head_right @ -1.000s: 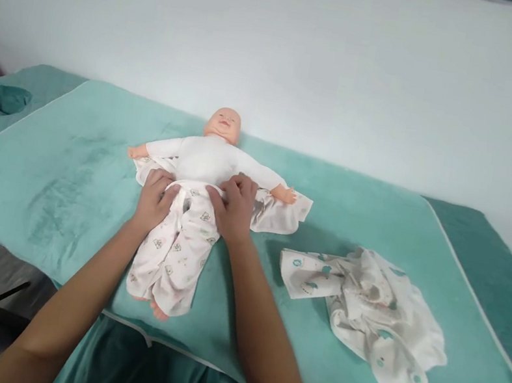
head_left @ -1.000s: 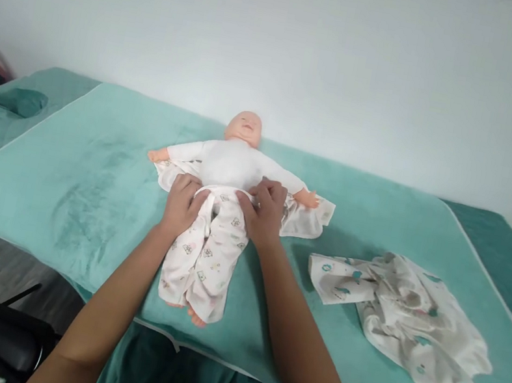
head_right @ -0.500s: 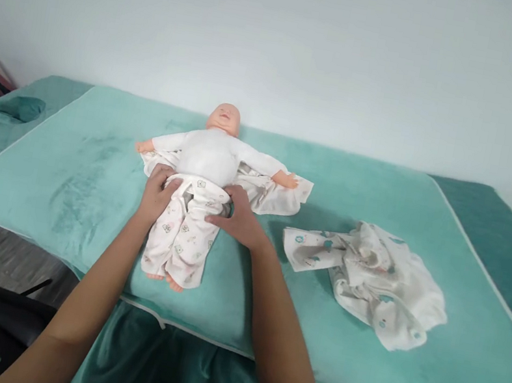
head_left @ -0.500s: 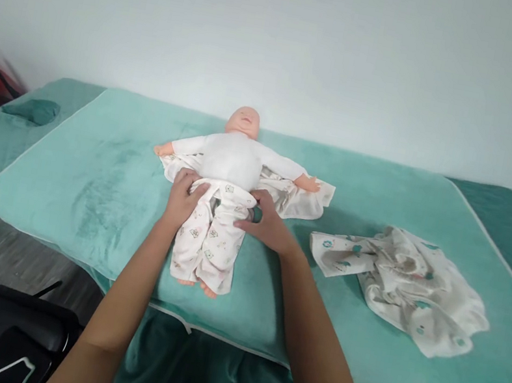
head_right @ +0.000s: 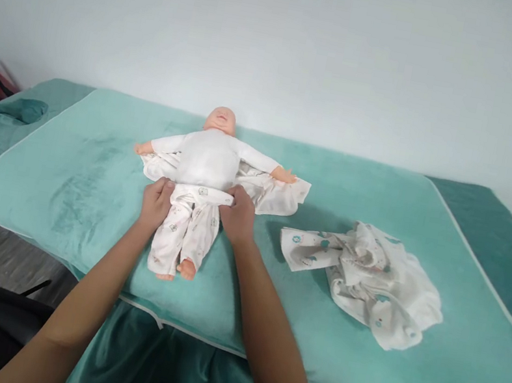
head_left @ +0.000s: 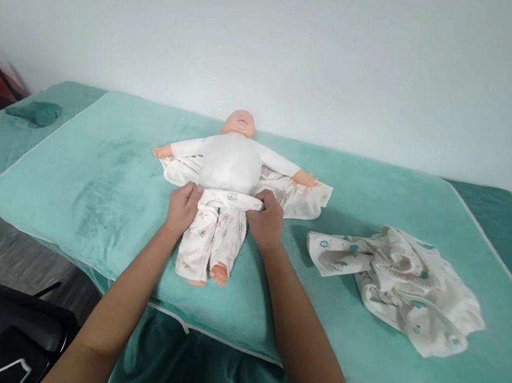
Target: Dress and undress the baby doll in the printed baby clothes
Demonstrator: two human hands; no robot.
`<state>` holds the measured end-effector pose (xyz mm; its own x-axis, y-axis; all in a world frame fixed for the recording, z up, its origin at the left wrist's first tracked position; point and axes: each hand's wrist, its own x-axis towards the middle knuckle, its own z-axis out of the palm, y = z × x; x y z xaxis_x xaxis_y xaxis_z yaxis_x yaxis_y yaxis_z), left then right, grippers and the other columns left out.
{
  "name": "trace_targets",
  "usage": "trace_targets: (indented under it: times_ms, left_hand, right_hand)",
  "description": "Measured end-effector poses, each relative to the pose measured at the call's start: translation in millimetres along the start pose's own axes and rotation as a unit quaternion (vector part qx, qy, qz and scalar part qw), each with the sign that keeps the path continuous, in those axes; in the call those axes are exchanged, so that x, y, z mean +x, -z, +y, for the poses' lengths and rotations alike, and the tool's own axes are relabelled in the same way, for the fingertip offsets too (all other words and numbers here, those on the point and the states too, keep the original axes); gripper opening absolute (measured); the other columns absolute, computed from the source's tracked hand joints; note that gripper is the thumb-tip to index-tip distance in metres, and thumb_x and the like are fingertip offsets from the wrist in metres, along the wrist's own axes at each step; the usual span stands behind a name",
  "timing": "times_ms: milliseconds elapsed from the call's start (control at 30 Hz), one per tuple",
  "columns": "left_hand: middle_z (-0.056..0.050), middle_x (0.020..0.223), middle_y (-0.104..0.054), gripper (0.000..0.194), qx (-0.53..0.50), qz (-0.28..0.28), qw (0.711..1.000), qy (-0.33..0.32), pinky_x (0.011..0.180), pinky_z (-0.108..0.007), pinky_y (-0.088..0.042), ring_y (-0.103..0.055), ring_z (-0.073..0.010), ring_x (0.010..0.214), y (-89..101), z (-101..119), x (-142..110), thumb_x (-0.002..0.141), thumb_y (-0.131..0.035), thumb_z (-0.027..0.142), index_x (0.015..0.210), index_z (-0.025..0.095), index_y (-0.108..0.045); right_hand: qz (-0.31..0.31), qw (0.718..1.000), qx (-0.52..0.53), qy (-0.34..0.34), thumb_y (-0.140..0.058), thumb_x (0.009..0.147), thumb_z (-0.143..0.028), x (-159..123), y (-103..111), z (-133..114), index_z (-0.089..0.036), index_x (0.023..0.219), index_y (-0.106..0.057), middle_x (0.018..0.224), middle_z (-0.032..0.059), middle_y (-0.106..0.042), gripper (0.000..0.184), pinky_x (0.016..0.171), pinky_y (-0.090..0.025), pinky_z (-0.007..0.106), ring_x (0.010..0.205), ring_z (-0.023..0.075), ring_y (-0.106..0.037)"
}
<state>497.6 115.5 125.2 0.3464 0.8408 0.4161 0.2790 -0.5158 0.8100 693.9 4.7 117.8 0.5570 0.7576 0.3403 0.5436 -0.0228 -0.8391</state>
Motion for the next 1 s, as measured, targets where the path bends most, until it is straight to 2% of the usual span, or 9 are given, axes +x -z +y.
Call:
trace_targets:
  times_ms: [133, 300, 367, 500, 600, 700, 833, 933, 1000]
  left_hand:
    - [-0.002, 0.096, -0.063, 0.028, -0.05, -0.081, 0.995, 0.021, 0.088, -0.03, -0.048, -0.059, -0.0179, 0.092, 10.7, -2, 0, 0.093, -0.061, 0.049, 0.094, 0.021, -0.061]
    - [-0.009, 0.133, -0.049, 0.074, -0.052, -0.221, 0.974, 0.018, 0.109, -0.037, -0.046, -0.052, -0.0273, 0.128, 32.4, -10, -12, 0.064, -0.091, 0.055, 0.123, 0.023, -0.059]
    - [-0.009, 0.134, -0.047, 0.072, -0.038, -0.204, 0.978, 0.013, 0.111, -0.038, -0.045, -0.049, -0.0279, 0.132, 32.3, -11, -19, 0.063, -0.093, 0.052, 0.12, 0.022, -0.06]
    - [-0.008, 0.118, -0.054, 0.032, 0.007, -0.108, 0.991, -0.082, 0.101, -0.036, -0.047, -0.056, -0.0238, 0.116, 24.2, -13, -31, 0.078, -0.084, 0.04, 0.09, 0.02, -0.061]
    - [-0.004, 0.092, -0.06, 0.026, 0.058, -0.057, 0.982, -0.173, 0.085, -0.033, -0.045, -0.057, -0.0192, 0.091, 20.6, -16, -40, 0.088, -0.071, 0.03, 0.072, 0.021, -0.052]
    - [-0.001, 0.074, -0.056, 0.026, 0.084, -0.055, 0.974, -0.204, 0.075, -0.032, -0.042, -0.051, -0.0177, 0.073, 19.3, -18, -45, 0.093, -0.06, 0.028, 0.07, 0.022, -0.049]
    - [-0.006, 0.104, -0.062, 0.015, 0.007, -0.053, 0.988, -0.144, 0.091, -0.035, -0.049, -0.06, -0.0206, 0.1, 22.8, -16, -43, 0.088, -0.067, 0.031, 0.095, 0.022, -0.058]
    - [-0.009, 0.13, -0.055, 0.053, -0.039, -0.11, 0.991, -0.07, 0.109, -0.039, -0.046, -0.055, -0.0247, 0.126, 31.1, -15, -37, 0.079, -0.08, 0.034, 0.124, 0.023, -0.055]
    - [-0.01, 0.136, -0.052, 0.065, -0.046, -0.166, 0.984, -0.051, 0.114, -0.04, -0.044, -0.052, -0.0265, 0.132, 35.9, -15, -34, 0.074, -0.086, 0.036, 0.128, 0.023, -0.054]
  right_hand:
    - [-0.071, 0.996, 0.054, -0.005, -0.065, 0.075, -0.032, 2, 11, 2, -0.024, 0.09, -0.051, 0.087, -0.0007, -0.058, 0.022, 0.072, -0.043, 0.033, 0.079, 0.0195, -0.052]
    - [-0.192, 0.98, 0.032, 0.037, -0.083, 0.071, -0.058, -8, 28, -1, -0.024, 0.107, -0.056, 0.107, 0.0045, -0.062, 0.057, 0.085, -0.048, 0.036, 0.098, 0.0254, -0.059]
    - [-0.203, 0.978, -0.013, 0.038, -0.085, 0.068, -0.061, -11, 28, -3, -0.023, 0.098, -0.057, 0.101, 0.0039, -0.063, 0.056, 0.084, -0.047, 0.037, 0.097, 0.0264, -0.059]
    - [-0.176, 0.98, -0.084, 0.035, -0.076, 0.078, -0.053, -22, 16, -10, -0.024, 0.075, -0.053, 0.077, 0.0005, -0.061, 0.037, 0.075, -0.042, 0.033, 0.081, 0.023, -0.058]
    - [-0.08, 0.992, -0.081, 0.056, -0.063, 0.081, -0.039, -33, 6, -11, -0.024, 0.069, -0.047, 0.067, -0.0008, -0.056, 0.025, 0.071, -0.039, 0.031, 0.071, 0.0198, -0.054]
    - [0.005, 0.998, -0.036, 0.042, -0.056, 0.076, -0.031, -39, 1, -9, -0.025, 0.07, -0.043, 0.064, -0.0034, -0.051, 0.016, 0.066, -0.038, 0.03, 0.065, 0.0169, -0.048]
    - [-0.036, 0.999, 0.017, 0.016, -0.061, 0.077, -0.035, -36, 6, -8, -0.024, 0.081, -0.048, 0.074, -0.0036, -0.054, 0.017, 0.067, -0.04, 0.029, 0.07, 0.0169, -0.05]
    - [-0.095, 0.995, 0.023, 0.009, -0.074, 0.075, -0.051, -38, 13, -9, -0.022, 0.098, -0.056, 0.095, 0.0022, -0.061, 0.041, 0.078, -0.046, 0.033, 0.088, 0.022, -0.058]
    - [-0.125, 0.992, 0.008, 0.002, -0.082, 0.068, -0.059, -41, 17, -9, -0.021, 0.106, -0.057, 0.104, 0.0052, -0.063, 0.059, 0.082, -0.048, 0.036, 0.096, 0.0255, -0.06]
